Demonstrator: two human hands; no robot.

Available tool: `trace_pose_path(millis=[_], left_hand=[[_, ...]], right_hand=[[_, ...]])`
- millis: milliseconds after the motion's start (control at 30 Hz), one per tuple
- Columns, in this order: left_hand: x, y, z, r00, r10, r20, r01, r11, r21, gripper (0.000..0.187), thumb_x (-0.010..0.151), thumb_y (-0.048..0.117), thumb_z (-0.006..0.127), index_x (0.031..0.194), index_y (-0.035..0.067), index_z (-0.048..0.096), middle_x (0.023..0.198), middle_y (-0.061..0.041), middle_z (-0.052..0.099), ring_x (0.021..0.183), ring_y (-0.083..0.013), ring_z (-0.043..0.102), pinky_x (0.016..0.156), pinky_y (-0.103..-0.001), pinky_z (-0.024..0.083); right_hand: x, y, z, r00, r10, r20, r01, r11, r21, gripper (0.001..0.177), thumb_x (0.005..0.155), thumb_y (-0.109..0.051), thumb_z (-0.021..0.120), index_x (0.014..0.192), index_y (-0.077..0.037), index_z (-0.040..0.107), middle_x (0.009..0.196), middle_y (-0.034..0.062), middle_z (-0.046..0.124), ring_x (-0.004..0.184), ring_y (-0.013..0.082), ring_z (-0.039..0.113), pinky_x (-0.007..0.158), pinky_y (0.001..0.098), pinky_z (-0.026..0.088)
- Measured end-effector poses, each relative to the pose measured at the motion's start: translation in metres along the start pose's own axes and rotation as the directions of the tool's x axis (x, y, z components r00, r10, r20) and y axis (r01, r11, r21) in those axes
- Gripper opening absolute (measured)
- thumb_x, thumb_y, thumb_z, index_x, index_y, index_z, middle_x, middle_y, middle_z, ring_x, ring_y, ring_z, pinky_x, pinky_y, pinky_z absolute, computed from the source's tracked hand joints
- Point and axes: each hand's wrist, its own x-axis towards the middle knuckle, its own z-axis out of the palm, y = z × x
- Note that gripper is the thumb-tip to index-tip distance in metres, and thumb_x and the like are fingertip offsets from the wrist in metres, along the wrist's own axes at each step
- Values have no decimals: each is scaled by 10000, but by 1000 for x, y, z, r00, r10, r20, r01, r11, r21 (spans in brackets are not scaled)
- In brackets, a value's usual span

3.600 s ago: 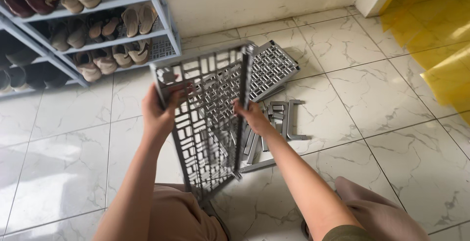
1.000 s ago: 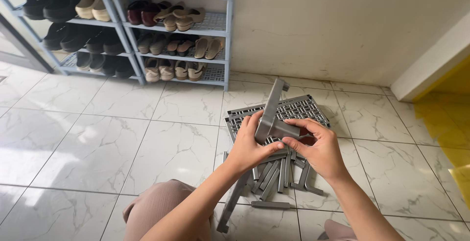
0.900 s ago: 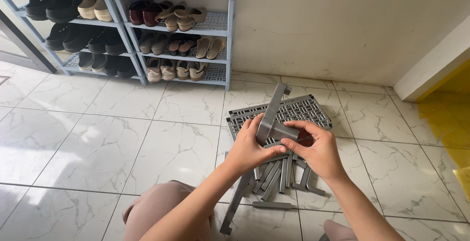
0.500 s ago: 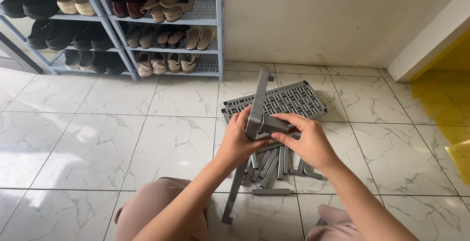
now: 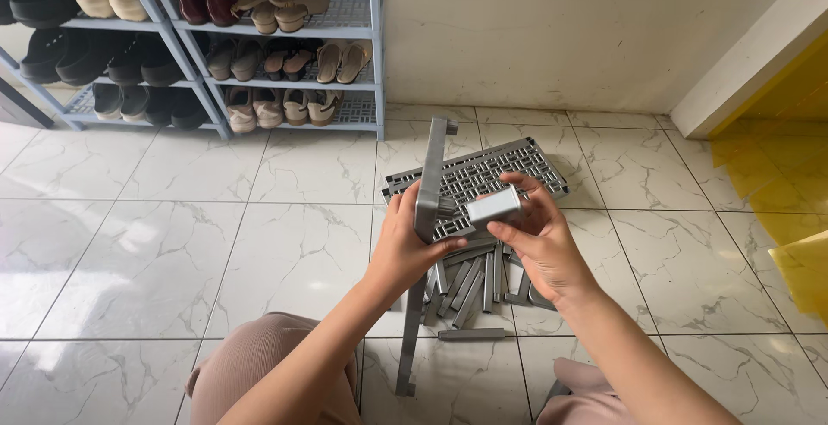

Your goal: The person assembles a metal shoe rack by attaching legs to perforated metal shelves. They pick up legs and shelves from the floor, insert the legs into the shelf corners, and stack the assembled units.

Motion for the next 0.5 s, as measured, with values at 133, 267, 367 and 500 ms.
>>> trace_pose_path(millis=[133,267,367,500], left_hand=[[-2,6,5,1000,11,-12,-11,1000,-20,1075,623,353,968,1488,62,400,1252,-174,547,1158,-348,590,944,-437,522],[-5,9,5,1000,25,-7,-25,999,-27,1052,631,349,972,1477,64,416,1242,-167,559,1141,-349,614,930,-438,541],[-6,10,7,1000,28,-12,-29,999,-32,1066,632,343,970,1490,56,406,1247,-171,548,1134,-351,616,923,-439,546],[-8,10,10,1000,-5,21,5,1000,-16,1075,618,337,979,1481,50,406,1217,-165,557,1111,-345,625,899,-442,548]], right_hand=[[2,7,7,996,-84,-5,83,986,-145,412,865,24,770,1201,-57,546,1196,63,657,1089,117,629,953,304,521],[-1,7,8,998,-59,5,59,984,-170,429,862,-1,772,1222,-52,544,1111,49,641,832,122,633,785,297,545],[-3,4,9,1000,-26,12,28,974,-226,405,861,-37,766,1224,-48,586,1046,37,633,768,112,625,726,279,546],[-6,1,13,999,-10,31,18,957,-289,350,893,-67,768,1215,-24,637,983,49,642,747,108,596,695,267,526]])
